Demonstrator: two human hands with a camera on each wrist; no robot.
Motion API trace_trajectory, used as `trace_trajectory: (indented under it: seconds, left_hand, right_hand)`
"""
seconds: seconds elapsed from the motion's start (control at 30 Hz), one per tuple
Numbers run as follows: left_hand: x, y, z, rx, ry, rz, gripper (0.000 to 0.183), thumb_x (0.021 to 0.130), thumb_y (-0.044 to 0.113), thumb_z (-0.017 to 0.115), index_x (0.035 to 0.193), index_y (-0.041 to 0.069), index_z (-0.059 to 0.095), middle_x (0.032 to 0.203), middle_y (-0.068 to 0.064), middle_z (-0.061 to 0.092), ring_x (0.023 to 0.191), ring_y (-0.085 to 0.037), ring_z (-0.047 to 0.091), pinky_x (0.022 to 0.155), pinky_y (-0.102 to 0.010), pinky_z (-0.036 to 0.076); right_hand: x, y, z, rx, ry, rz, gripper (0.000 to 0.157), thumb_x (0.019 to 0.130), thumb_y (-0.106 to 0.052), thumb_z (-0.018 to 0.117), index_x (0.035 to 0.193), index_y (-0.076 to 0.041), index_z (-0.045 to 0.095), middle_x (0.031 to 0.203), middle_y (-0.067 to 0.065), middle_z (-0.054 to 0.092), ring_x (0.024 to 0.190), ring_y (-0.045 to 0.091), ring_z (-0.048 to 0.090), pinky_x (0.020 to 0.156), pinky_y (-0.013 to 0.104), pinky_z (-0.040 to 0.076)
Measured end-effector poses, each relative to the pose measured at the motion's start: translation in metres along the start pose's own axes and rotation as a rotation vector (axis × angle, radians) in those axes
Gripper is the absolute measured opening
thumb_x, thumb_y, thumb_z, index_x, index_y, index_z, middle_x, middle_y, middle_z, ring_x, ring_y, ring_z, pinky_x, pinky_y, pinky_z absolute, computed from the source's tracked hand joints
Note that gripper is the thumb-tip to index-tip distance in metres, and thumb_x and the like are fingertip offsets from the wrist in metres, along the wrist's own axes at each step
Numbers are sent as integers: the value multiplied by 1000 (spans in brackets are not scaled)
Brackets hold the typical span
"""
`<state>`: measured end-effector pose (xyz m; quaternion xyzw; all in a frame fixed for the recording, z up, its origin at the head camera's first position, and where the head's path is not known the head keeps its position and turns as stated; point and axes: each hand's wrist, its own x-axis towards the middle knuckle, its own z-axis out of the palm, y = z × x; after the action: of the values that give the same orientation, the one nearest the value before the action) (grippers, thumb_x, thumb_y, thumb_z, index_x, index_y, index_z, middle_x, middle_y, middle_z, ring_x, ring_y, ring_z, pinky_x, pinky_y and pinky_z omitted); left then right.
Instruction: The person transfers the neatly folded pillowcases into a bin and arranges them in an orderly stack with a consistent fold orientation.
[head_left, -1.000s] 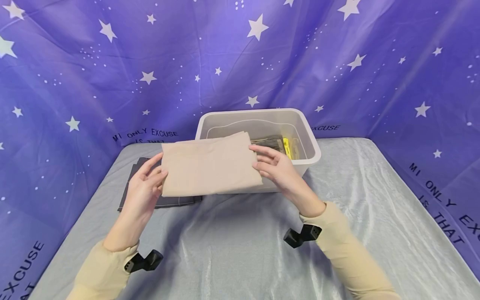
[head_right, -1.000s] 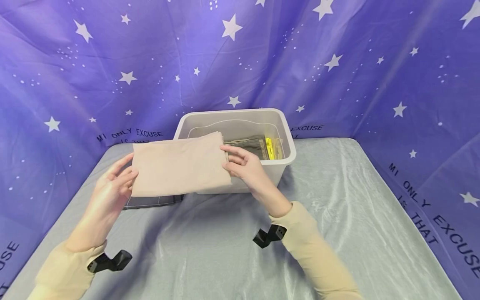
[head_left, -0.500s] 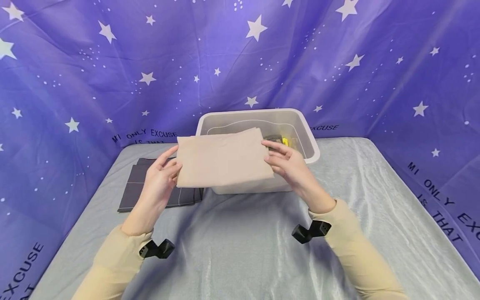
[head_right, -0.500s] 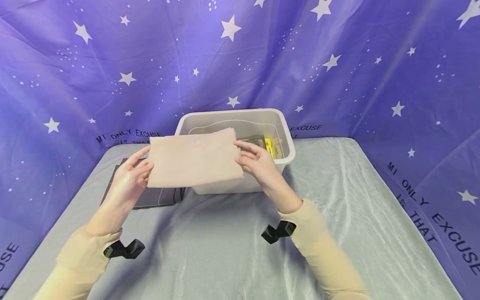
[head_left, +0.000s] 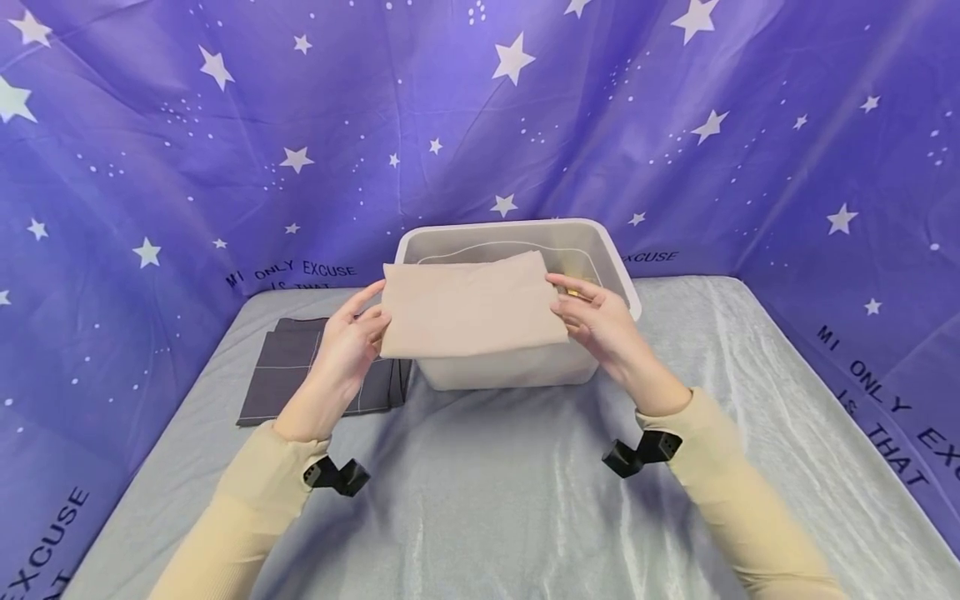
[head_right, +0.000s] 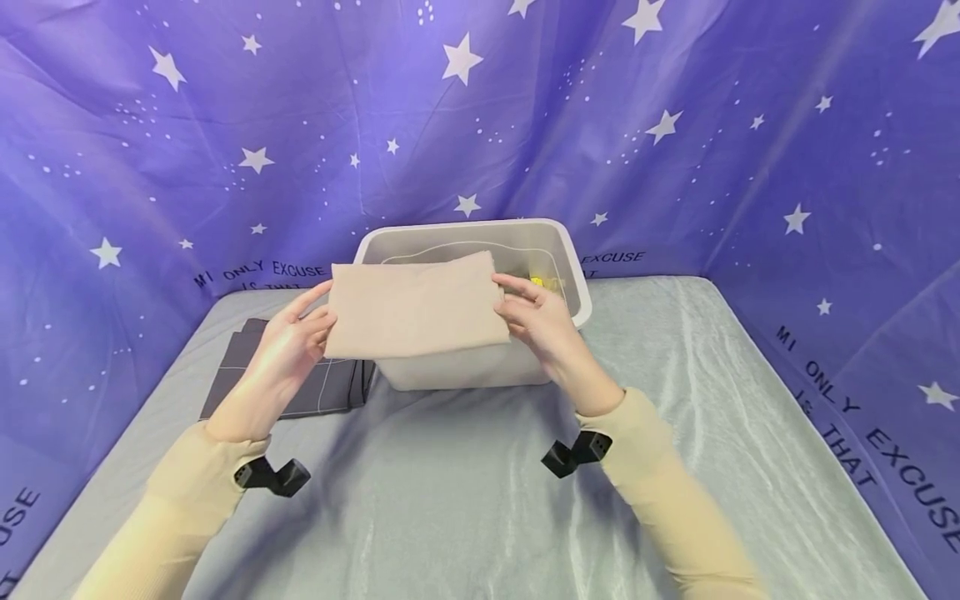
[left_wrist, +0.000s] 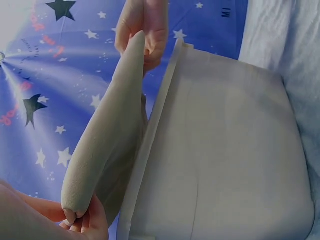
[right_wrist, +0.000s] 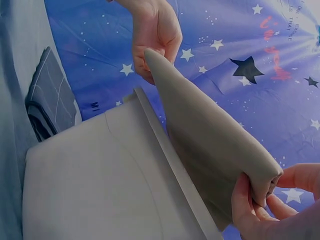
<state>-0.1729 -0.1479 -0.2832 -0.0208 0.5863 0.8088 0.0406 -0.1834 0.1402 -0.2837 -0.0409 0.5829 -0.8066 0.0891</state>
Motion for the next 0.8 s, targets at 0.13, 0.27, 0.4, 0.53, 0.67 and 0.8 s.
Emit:
trace_trajectory:
  seconds: [0.13, 0.27, 0.4, 0.53, 0.67, 0.8]
  left_hand:
    - [7, 1, 6, 15, -13, -4, 51, 88, -7, 39, 136, 10, 32, 71, 3, 52, 60, -7, 41, 58, -19, 35]
    - [14, 5, 13, 45, -15, -10, 52, 88, -7, 39, 137, 11, 32, 68, 4, 46, 57, -7, 37, 59, -20, 34]
    - [22, 9, 20, 56, -5, -22, 54, 87, -8, 40, 137, 12, 32, 69, 3, 40, 56, -8, 35, 63, -22, 35]
    - [30, 12, 26, 49, 12, -30, 55, 86, -9, 39, 136, 12, 33, 71, 2, 39, 58, -8, 36, 64, -22, 36]
    - [37, 14, 31, 72, 27, -31, 54, 86, -9, 39, 136, 12, 35, 76, 0, 44, 58, -8, 36, 62, -22, 34]
    - [44, 14, 34, 113, 45, -40, 55, 86, -10, 38, 136, 13, 35, 82, 1, 50, 63, -8, 42, 68, -24, 37]
  right_hand:
    - [4, -6, -5, -21, 16, 23, 46, 85, 3, 51, 129, -1, 41, 74, -4, 42, 52, 2, 36, 46, 12, 30]
    - [8, -11, -9, -9, 24, 42, 46, 85, 4, 50, 129, -1, 40, 75, -4, 42, 51, 2, 35, 46, 12, 30]
    - [12, -18, -12, 28, 24, 49, 49, 84, 7, 48, 131, 0, 37, 63, -5, 38, 47, 3, 30, 44, 13, 27]
    - [17, -24, -14, 37, 23, 63, 52, 84, 9, 47, 133, 0, 35, 53, -7, 32, 44, 4, 27, 43, 14, 23]
    - [23, -30, -17, 8, 26, 87, 54, 83, 8, 48, 135, -1, 33, 51, -7, 30, 44, 4, 26, 43, 15, 23]
    - [29, -33, -19, -38, 45, 117, 55, 83, 7, 49, 135, -3, 34, 52, -7, 32, 43, 4, 26, 44, 15, 25]
